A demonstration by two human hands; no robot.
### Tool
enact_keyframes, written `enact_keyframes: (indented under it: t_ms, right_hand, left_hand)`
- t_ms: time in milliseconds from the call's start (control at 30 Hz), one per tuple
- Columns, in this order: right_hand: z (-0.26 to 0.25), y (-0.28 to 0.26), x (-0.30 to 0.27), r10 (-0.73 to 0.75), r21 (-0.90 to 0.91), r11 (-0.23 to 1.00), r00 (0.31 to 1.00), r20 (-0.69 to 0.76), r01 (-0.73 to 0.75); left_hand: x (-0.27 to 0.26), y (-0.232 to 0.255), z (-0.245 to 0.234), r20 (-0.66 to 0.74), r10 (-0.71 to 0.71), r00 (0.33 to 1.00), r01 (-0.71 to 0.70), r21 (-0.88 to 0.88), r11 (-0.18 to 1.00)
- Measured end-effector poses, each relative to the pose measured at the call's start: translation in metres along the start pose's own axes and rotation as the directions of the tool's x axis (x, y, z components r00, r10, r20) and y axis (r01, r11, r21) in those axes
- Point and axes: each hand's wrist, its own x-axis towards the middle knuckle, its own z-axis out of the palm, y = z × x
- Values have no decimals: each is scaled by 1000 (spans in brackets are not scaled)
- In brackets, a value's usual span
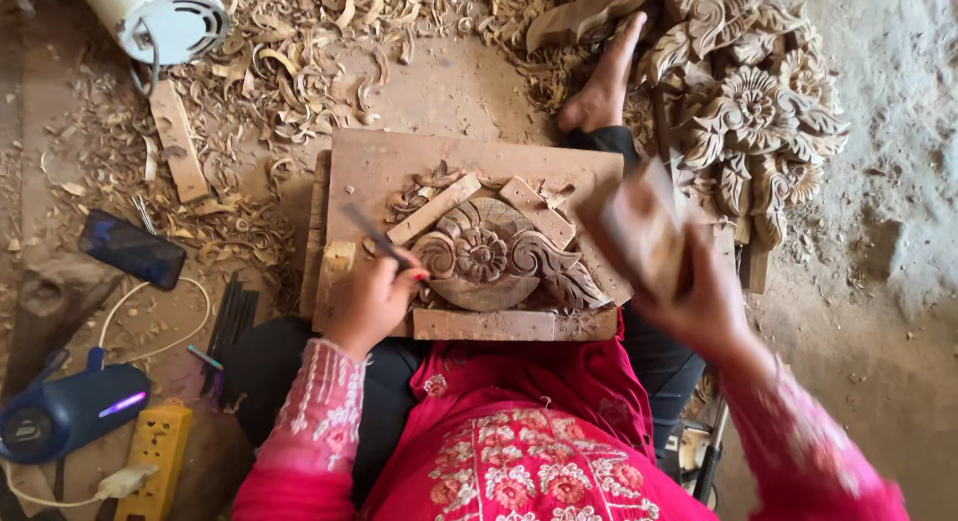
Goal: The person carves a floral design into a wooden block using a chisel and a wooden mallet. They repeatedly strike the chisel to shape the wood, occasionally adjusting the block's position and clearing away wood shavings.
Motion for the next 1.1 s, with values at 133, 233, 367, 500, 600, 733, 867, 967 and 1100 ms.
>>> enact_keyframes:
  t_ms: [133, 233, 367, 500, 600, 733, 867, 967, 1100]
  right_hand:
    - [5, 14, -64, 87, -173, 984, 974, 207, -51]
    - [22, 13, -90, 141, -163, 980, 972, 187, -111]
    - [53, 4, -98, 1, -153, 988, 999, 32, 4]
    - [65, -5, -89, -48, -166, 985, 998, 31, 52]
    - [63, -7, -88, -90, -102, 991, 996, -10, 89]
    - [56, -5, -93, -15, 49, 999, 997, -69, 19]
    - [53, 3, -95, 106, 127, 988, 980, -169, -85]
    - [54, 7, -92, 124, 110, 988, 976, -179, -105]
    - [51, 14, -85, 126, 114, 987, 982, -144, -110]
  left_hand:
    - [-7, -10, 24, -266, -38, 963, -38, -278, 960]
    - [4, -15, 73, -375, 4, 927, -249, -606, 756]
    - [17, -25, 113, -455, 39, 890, -293, -502, 814]
    - [25, -19, 113, -462, -42, 886, -171, -409, 896]
    - [26, -8, 99, -478, -61, 876, -240, -543, 804]
    - [19, 0, 54, -594, 129, 794, -279, -169, 945]
    - [17, 15, 39, -474, 487, 733, -360, 336, 870]
    - [1, 38, 62, -224, 643, 732, -596, 247, 764]
    - [-10, 53, 87, -151, 710, 688, -705, 91, 703]
